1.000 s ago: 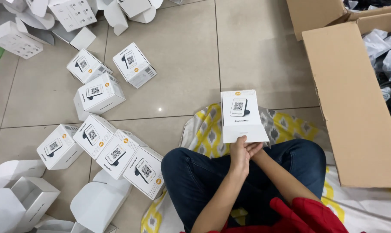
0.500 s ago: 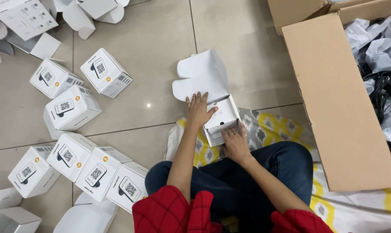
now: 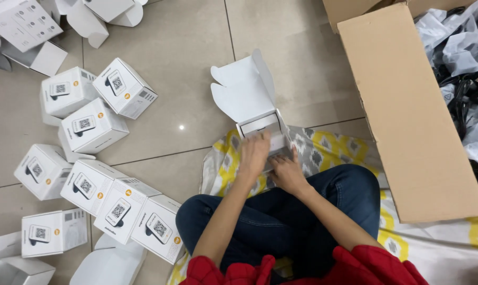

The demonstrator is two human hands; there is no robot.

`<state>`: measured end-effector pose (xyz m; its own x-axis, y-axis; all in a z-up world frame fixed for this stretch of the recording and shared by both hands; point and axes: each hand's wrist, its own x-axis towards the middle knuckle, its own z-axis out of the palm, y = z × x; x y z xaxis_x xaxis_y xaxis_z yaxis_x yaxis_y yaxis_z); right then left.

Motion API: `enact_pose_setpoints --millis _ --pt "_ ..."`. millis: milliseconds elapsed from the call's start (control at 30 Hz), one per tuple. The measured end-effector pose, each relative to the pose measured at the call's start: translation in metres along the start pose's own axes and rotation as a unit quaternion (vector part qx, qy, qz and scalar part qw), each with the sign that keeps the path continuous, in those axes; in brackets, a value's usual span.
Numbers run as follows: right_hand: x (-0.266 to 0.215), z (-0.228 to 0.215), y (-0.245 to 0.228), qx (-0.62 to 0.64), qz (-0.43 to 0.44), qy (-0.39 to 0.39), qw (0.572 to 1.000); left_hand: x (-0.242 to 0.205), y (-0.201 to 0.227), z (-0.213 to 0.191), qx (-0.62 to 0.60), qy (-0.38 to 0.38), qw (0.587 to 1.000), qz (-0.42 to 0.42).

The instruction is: The person packs electronic devices and cables into individual boxes.

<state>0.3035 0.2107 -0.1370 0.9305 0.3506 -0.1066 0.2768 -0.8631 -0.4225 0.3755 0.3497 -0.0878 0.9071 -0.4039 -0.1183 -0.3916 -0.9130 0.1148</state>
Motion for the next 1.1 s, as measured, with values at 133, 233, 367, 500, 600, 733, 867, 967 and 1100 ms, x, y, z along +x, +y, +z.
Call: enact_pose_setpoints --millis 133,233,367,500,600,733,867,967,1100 --pt "-0.032 -0.07 -0.028 -0.05 0.049 -0.093 0.993 -0.022 0.006 0.039 0.005 -0.032 0.997 0.069" --pt "-0.058 -0.097 -0.024 0.017 -0.039 -0.079 0.996 -0.026 0.005 0.053 -0.044 0.025 0.996 0.076" --pt "-0.074 -0.175 -0.008 0.128 -0.059 -0.162 0.977 -0.002 -0.003 0.06 -0.064 0.039 0.996 0.054" --pt "-0.111 -0.239 0.054 0.268 -0.046 0.097 0.957 0.005 0.064 -0.039 -0.036 0.024 0.999 0.003" --pt "-0.133 -0.278 0.127 0.277 0.071 0.286 0.914 0.036 0.136 -0.082 -0.123 0.128 0.977 0.114" --pt "-0.128 -0.263 0.27 0.266 0.258 0.368 0.853 0.096 0.254 -0.079 -0.218 0.188 0.921 0.262" --pt "-0.109 -0.233 0.373 0.102 0.327 0.37 0.863 0.2 0.338 -0.027 -0.16 0.237 0.899 0.331" --pt "-0.08 -0.23 0.411 0.025 0.317 0.36 0.877 0.268 0.373 -0.014 -0.061 0.142 0.943 0.295" --pt "-0.027 -0.209 0.458 -0.046 0.292 0.336 0.894 0.32 0.401 0.007 0.045 0.017 0.978 0.202"
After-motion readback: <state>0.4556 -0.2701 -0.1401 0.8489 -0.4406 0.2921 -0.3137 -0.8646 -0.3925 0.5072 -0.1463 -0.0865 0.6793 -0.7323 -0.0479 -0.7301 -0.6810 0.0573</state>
